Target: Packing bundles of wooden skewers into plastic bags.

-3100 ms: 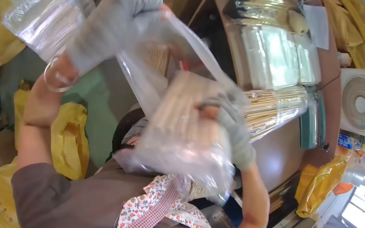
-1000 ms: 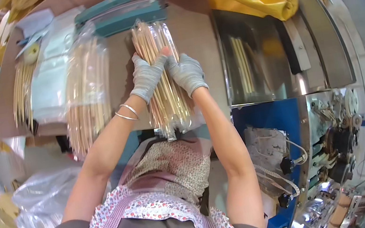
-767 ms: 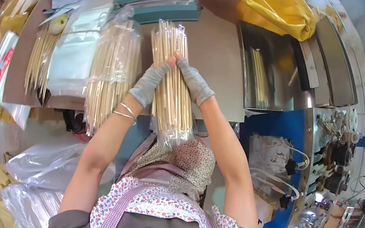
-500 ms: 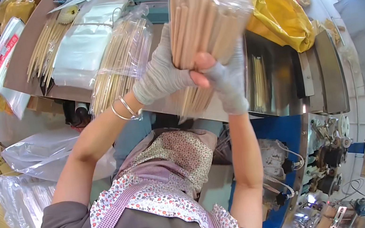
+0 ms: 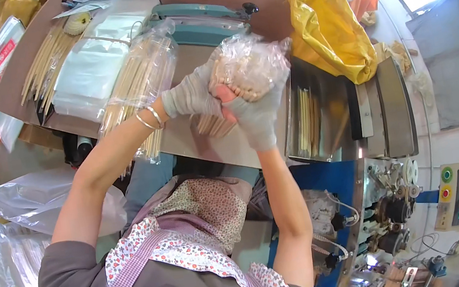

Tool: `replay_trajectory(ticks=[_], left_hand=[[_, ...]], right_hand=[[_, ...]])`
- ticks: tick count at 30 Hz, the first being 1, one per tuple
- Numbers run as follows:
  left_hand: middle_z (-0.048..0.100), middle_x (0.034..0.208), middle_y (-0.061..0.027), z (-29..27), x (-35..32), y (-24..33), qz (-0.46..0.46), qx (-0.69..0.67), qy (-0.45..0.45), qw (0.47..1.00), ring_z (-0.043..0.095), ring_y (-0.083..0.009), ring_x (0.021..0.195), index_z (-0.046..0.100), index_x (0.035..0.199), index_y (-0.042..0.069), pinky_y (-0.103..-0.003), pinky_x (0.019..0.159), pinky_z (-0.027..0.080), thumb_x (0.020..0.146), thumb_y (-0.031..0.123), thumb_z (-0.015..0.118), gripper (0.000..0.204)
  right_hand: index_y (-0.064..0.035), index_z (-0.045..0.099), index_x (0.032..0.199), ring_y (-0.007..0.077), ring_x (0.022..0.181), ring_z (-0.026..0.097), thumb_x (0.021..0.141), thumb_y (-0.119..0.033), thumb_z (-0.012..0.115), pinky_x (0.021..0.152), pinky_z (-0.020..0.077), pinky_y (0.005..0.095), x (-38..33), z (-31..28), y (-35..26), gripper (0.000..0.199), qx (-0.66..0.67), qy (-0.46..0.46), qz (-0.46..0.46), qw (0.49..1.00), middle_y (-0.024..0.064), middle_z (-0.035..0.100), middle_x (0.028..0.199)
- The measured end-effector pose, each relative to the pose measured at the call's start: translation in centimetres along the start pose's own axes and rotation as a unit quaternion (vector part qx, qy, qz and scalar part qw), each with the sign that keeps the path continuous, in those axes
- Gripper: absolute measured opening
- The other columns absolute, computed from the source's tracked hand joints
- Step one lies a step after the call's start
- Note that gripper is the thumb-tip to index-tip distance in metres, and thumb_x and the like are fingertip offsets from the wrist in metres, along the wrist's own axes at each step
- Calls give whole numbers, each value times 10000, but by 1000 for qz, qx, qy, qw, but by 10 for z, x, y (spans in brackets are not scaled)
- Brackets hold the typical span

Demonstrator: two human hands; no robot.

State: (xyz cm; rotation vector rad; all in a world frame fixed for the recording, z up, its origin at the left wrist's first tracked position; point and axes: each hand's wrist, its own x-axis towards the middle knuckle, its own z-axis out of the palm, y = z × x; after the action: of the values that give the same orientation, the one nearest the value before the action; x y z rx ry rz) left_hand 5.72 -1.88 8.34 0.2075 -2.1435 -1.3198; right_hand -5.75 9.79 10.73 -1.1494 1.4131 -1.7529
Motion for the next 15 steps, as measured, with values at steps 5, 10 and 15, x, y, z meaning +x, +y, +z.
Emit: replay_trajectory(ticks=[5,10,15], left_hand=[[607,1119,-173,16,-67,27,-2,-201,-19,979,586,-228,1045,229,1364,-22,-344,900,476,593,285,873,1050],[633,764,-276,57,-144,100,-313,56,-93,944,647,-413,713,364,1095,-211,-418,628,529,618,479,749,923],[611,728,-299,27,-158,105,-223,204,-219,928,645,-411,703,432,1052,-191,-434,635,528,715,642,633,922]], right_hand=[[-78,222,1437,182,1094,521,686,-187,819,902,463,322,-46,25,-51,965,42,-38,2,998,106,448,1297],[-25,439,1338,155,947,581,707,-260,776,841,471,292,-81,10,-24,753,69,-223,211,949,76,587,1110],[-30,589,800,173,839,590,716,-205,719,783,470,304,-83,15,-17,233,50,-226,316,920,77,627,816]])
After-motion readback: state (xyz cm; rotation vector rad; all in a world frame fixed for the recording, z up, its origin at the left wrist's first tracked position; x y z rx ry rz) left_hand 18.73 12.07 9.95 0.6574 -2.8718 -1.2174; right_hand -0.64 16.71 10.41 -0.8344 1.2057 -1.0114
